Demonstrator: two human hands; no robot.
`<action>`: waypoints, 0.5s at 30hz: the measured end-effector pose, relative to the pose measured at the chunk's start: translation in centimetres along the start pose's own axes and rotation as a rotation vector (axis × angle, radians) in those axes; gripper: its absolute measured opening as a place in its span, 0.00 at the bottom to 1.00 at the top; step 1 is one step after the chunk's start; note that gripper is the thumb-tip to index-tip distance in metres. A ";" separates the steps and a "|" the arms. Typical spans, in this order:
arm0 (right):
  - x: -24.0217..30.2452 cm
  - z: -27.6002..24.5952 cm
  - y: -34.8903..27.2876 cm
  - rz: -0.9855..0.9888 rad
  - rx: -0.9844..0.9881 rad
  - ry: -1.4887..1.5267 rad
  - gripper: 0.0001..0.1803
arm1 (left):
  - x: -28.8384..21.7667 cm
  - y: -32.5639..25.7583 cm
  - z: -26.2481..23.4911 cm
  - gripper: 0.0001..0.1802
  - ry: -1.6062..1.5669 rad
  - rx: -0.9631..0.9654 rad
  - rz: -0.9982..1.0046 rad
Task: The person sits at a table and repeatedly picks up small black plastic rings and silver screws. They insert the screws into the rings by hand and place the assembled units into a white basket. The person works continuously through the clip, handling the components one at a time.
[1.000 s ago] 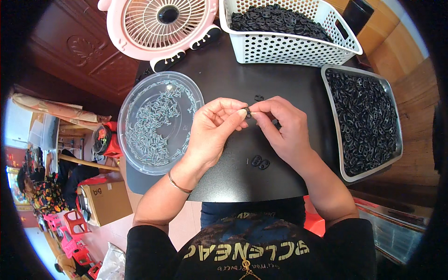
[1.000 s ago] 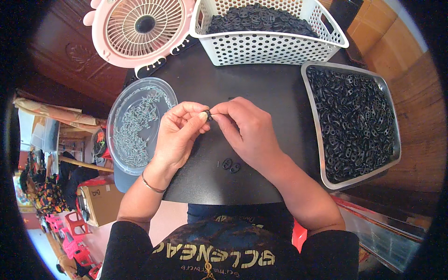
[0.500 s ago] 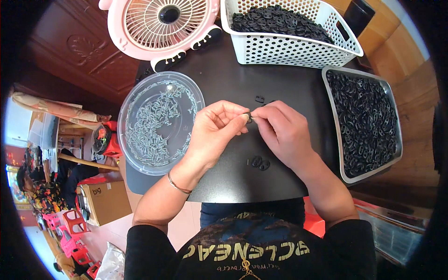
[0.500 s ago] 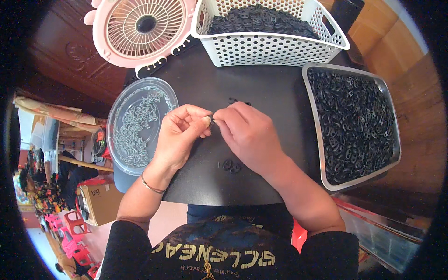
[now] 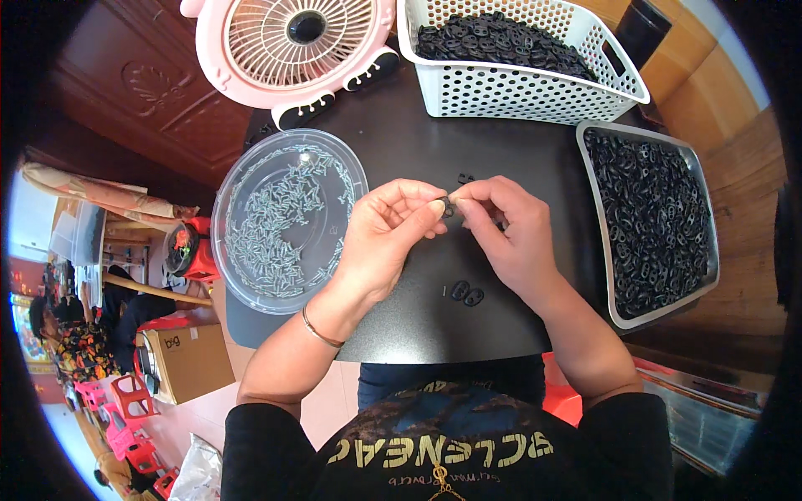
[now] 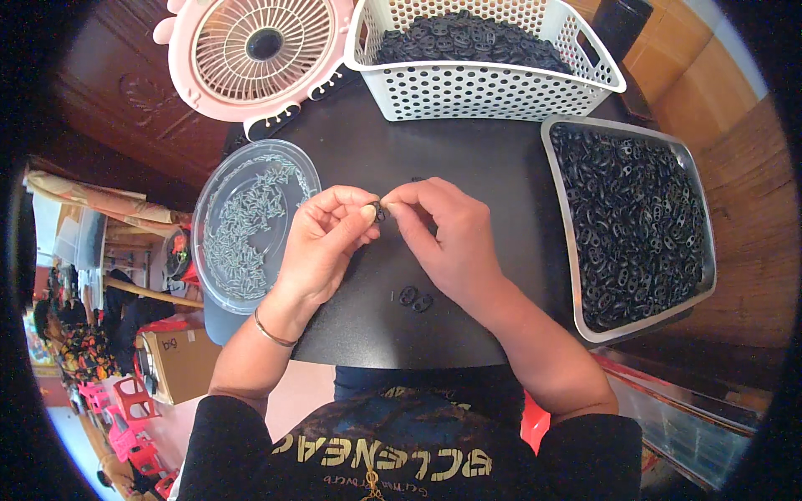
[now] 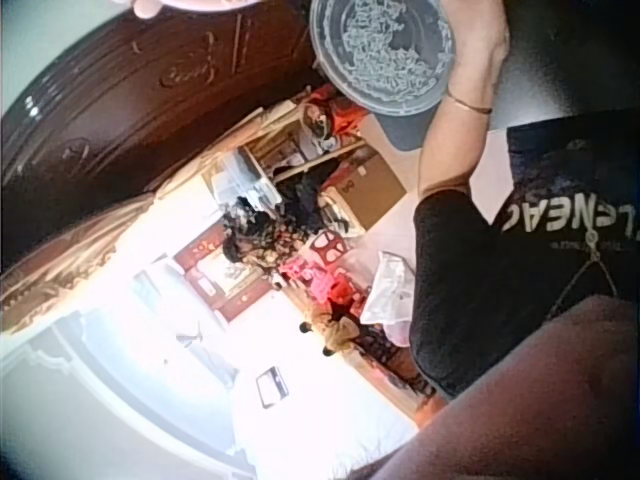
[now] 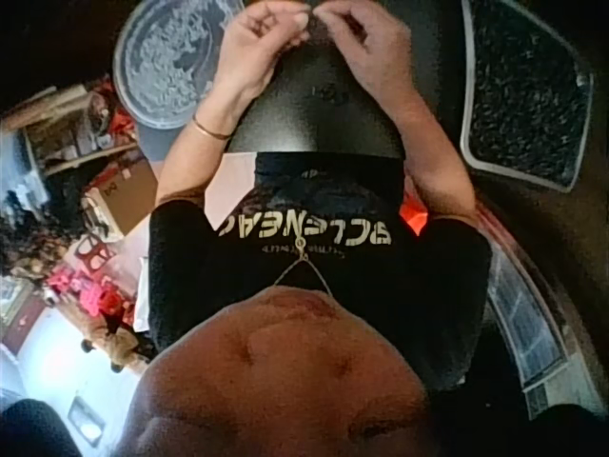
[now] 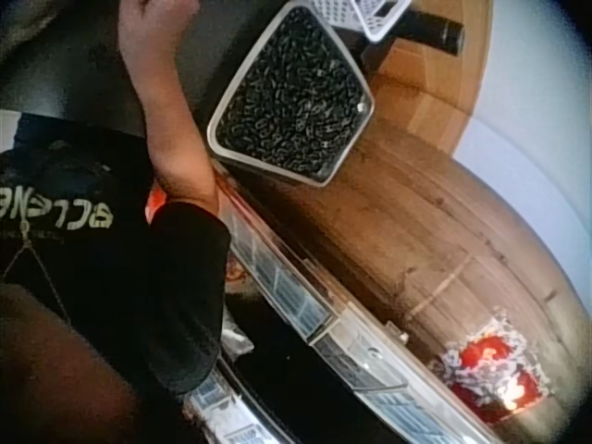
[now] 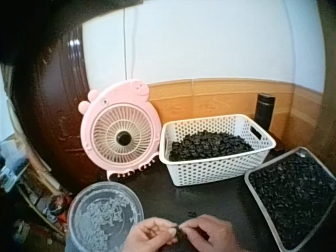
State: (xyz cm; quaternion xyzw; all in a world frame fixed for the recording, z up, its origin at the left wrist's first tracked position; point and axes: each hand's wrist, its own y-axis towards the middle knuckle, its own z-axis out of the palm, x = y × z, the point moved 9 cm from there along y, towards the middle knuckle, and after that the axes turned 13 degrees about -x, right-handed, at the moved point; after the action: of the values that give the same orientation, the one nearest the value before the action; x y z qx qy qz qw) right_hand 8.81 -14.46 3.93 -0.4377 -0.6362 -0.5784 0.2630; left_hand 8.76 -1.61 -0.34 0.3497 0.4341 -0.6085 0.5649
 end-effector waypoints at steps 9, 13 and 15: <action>0.0 -0.2 0.3 0.075 -0.002 0.097 0.07 | 0.2 0.1 0.0 0.07 -0.070 0.016 -0.033; -0.4 -0.3 0.3 0.106 -0.003 0.155 0.07 | 0.0 -0.1 0.1 0.07 -0.058 0.007 -0.032; -0.6 -0.2 0.2 0.152 0.011 0.186 0.06 | -0.2 -0.1 0.1 0.07 -0.048 0.011 -0.014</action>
State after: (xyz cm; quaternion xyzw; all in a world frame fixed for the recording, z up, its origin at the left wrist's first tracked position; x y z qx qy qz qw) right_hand 9.20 -14.86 3.54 -0.4275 -0.5774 -0.5914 0.3662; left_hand 8.72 -1.66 -0.09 0.3352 0.4197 -0.6227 0.5690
